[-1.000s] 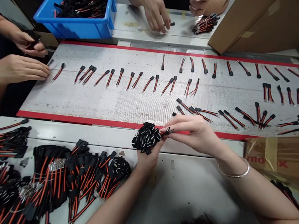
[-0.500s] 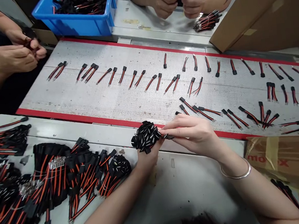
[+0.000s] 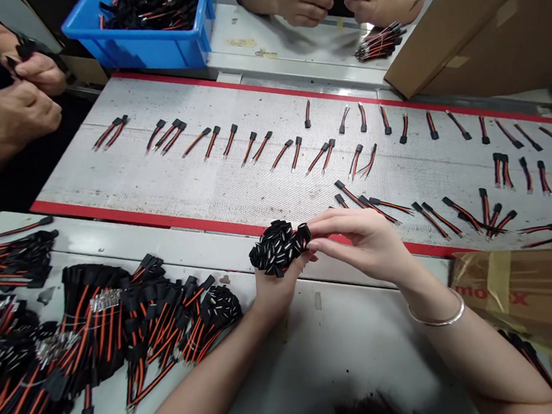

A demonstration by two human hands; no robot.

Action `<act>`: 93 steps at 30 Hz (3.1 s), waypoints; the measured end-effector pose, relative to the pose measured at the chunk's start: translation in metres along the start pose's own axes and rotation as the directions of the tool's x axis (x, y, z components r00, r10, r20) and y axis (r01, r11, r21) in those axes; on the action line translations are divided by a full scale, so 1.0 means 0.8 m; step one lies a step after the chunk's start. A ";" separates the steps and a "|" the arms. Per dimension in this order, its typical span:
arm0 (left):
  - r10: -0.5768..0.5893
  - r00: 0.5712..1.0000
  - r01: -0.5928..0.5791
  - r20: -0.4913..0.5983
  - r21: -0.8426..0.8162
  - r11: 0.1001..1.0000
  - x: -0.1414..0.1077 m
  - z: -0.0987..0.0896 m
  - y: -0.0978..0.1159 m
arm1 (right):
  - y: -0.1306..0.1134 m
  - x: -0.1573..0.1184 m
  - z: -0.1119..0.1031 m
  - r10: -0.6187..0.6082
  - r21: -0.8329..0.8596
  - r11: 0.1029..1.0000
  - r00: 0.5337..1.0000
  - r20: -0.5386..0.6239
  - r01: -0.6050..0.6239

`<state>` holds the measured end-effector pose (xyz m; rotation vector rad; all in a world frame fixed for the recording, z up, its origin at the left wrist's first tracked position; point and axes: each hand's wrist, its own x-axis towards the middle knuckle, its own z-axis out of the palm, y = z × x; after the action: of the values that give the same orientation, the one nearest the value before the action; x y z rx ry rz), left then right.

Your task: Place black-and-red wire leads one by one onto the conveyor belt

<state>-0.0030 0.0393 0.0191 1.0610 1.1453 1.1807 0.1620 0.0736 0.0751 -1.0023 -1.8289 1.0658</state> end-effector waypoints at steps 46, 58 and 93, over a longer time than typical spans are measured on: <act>-0.078 0.979 0.089 -0.187 0.052 0.995 -0.002 0.000 -0.009 | 0.065 0.007 -0.024 0.222 -0.352 0.868 0.908 -0.357 -0.350; 0.016 0.997 -0.009 -0.075 0.092 0.996 0.003 0.000 -0.003 | 0.007 -0.001 -0.002 0.071 0.013 0.997 0.997 -0.005 -0.071; 0.036 0.997 -0.034 -0.064 0.042 0.999 0.006 -0.002 -0.006 | 0.026 -0.001 0.005 0.123 0.030 0.991 0.984 0.130 -0.128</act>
<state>-0.0039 0.0440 0.0140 1.0846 1.2097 1.2313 0.1636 0.0788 0.0543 -1.0594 -1.8600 1.2624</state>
